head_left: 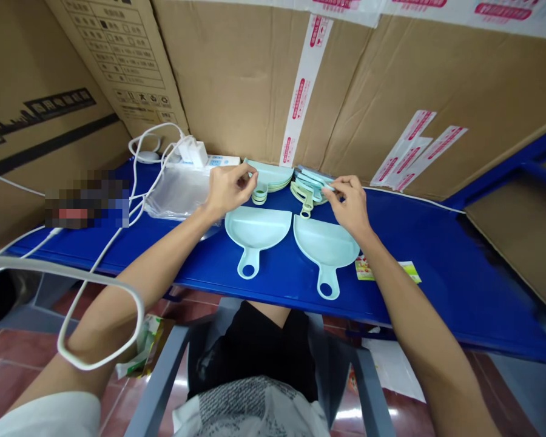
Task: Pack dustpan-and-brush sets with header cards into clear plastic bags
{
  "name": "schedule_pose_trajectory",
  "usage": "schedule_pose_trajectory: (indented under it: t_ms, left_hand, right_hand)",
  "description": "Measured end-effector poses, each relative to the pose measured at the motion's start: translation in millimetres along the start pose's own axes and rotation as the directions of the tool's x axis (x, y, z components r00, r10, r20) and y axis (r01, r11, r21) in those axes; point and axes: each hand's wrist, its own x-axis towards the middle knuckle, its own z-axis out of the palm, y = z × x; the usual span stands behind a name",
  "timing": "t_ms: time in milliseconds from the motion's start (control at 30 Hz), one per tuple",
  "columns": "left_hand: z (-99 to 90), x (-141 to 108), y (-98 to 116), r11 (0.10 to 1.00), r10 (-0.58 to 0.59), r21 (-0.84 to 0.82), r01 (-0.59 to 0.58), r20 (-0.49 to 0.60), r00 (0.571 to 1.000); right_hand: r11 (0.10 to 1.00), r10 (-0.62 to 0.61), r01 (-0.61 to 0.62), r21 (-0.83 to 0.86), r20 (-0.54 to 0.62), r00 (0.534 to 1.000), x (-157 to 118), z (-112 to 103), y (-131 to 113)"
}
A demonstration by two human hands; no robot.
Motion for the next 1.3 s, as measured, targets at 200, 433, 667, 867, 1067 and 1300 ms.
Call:
schedule_pose_trajectory:
  t_ms: [200, 433, 667, 867, 1067, 1300]
  left_hand:
    - [-8.0, 4, -7, 0.999, -0.033, 0.039, 0.037, -0.12, 0.992]
    - [-16.4, 10, -20, 0.987, -0.15, 0.009, 0.159, -0.285, 0.947]
    - [-15.0, 7, -25, 0.972, -0.232, -0.084, 0.218, -0.227, 0.946]
    - [-12.1, 6, -35, 0.95, -0.288, -0.184, 0.253, -0.197, 0.937]
    - [-9.7, 8, -36, 0.944, -0.285, -0.227, 0.239, -0.202, 0.937]
    - [-13.9, 17, -14, 0.829, -0.494, -0.397, 0.393, -0.191, 0.848]
  right_hand:
    - [0.996, -0.06, 0.073, 0.058, -0.197, 0.979, -3, -24, -33]
    - [0.875, -0.443, 0.445, 0.191, -0.059, 0.895, -49, -40, -125]
    - [0.79, -0.611, 0.58, 0.198, 0.183, 0.77, -84, -30, -153]
    - [0.836, -0.503, 0.402, 0.374, 0.23, 0.833, -87, -15, -149]
    - [0.802, -0.306, 0.156, 0.576, 0.174, 0.936, -70, -13, -137]
    - [0.74, -0.222, 0.066, 0.67, 0.15, 0.964, -61, -15, -135]
